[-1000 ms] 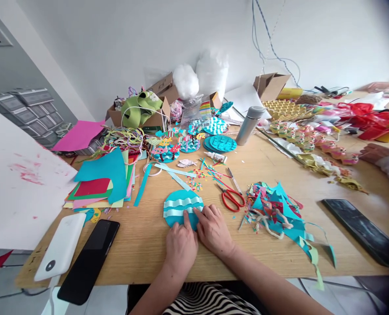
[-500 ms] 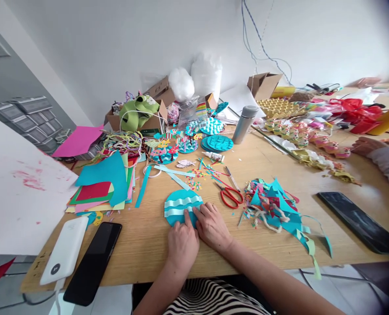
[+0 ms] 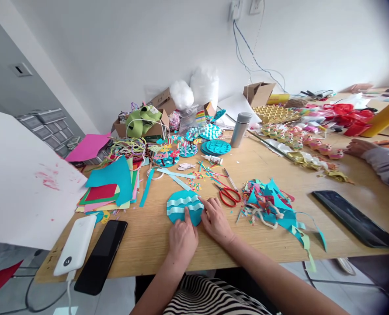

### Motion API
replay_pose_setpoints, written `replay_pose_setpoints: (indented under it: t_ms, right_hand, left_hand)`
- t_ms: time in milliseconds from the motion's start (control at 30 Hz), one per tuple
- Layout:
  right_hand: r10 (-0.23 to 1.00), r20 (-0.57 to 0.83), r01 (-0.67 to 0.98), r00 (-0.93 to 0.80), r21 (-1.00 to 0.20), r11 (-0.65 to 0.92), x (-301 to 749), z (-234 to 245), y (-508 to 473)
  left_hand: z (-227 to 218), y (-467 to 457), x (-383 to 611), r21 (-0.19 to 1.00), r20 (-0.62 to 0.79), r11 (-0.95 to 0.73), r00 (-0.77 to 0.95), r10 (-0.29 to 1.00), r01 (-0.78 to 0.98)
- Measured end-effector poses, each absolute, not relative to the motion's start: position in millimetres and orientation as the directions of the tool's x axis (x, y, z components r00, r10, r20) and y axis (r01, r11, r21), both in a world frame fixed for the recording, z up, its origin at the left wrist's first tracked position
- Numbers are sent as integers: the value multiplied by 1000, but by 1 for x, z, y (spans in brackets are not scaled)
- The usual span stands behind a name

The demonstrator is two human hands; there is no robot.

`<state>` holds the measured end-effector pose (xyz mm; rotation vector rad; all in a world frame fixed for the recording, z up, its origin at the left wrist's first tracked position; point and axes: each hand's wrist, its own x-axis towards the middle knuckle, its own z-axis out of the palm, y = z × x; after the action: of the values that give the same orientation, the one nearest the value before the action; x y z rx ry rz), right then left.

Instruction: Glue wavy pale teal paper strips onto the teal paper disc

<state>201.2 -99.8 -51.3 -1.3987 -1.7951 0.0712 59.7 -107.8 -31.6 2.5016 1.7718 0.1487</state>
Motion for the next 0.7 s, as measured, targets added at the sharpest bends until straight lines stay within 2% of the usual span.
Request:
replay_pose_setpoints:
  t_ms: [133, 233, 333, 400, 700]
  right_hand:
    - [801, 599, 753, -12, -521, 402, 203, -49, -99]
    - [816, 577, 761, -41, -511, 400, 205, -43, -103]
    - [843, 513, 818, -162, -408, 406, 204, -38, -114]
    - [855, 461, 849, -237, -329, 413, 200, -36, -123]
    - [912, 355, 925, -208, -232, 301, 187, -48, -123]
  left_hand:
    - [-34, -114, 51, 208, 123, -377, 358, 926, 903]
    - [-36, -118, 32, 336, 275, -397, 314, 909, 854]
    - [-41, -113, 6, 430, 430, -375, 179, 885, 821]
    - [-45, -106, -11, 445, 492, -359, 111, 863, 820]
    - [-55, -82, -21, 466, 506, -431, 166, 846, 773]
